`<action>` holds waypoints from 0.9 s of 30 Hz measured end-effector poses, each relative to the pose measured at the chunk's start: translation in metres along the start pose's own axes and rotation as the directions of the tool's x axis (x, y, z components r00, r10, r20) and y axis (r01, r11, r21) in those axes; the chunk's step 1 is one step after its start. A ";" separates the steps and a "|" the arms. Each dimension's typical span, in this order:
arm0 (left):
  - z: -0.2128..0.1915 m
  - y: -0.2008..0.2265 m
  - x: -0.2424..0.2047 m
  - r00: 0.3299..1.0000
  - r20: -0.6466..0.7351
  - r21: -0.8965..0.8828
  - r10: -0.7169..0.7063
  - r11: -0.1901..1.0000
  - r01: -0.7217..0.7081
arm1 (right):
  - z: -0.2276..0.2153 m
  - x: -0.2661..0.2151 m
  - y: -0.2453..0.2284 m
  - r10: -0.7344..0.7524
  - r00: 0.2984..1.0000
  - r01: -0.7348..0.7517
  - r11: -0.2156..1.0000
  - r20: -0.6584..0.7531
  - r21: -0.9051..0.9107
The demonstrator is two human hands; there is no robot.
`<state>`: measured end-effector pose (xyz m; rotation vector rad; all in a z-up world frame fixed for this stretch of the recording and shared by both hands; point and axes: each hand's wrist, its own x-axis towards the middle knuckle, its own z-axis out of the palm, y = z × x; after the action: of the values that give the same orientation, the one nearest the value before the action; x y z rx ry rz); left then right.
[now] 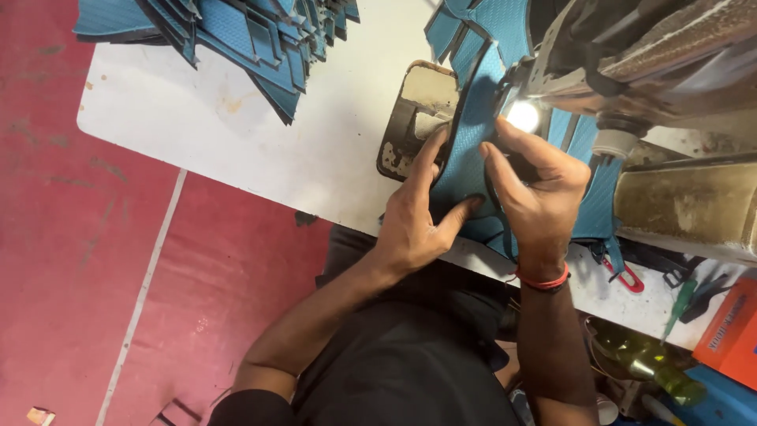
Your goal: Operator stitches together blue leather components of a shoe upper using an industrial sewing machine.
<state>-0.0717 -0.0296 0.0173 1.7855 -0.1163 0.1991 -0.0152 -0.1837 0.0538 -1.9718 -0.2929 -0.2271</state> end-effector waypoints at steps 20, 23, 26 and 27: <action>-0.041 -0.022 0.092 0.867 0.476 -0.240 0.148 0.970 -0.035 | -0.004 0.003 0.000 0.070 0.997 -0.072 0.996 0.035 0.043; -0.045 -0.023 0.113 0.816 0.569 -0.259 0.103 0.964 0.060 | -0.003 0.001 0.001 0.074 0.996 -0.080 0.990 0.054 0.112; -0.049 -0.025 0.134 0.779 0.604 -0.147 0.168 0.984 -0.098 | -0.005 0.000 0.001 -0.005 0.995 -0.012 0.987 0.103 0.159; -0.049 -0.025 0.139 0.777 0.606 -0.149 0.169 0.984 -0.097 | -0.006 -0.001 0.000 -0.003 0.995 -0.013 0.987 0.102 0.157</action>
<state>0.0656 0.0276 0.0316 1.6699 -0.7170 -0.3023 -0.0163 -0.1895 0.0559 -1.8296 -0.3609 -0.0969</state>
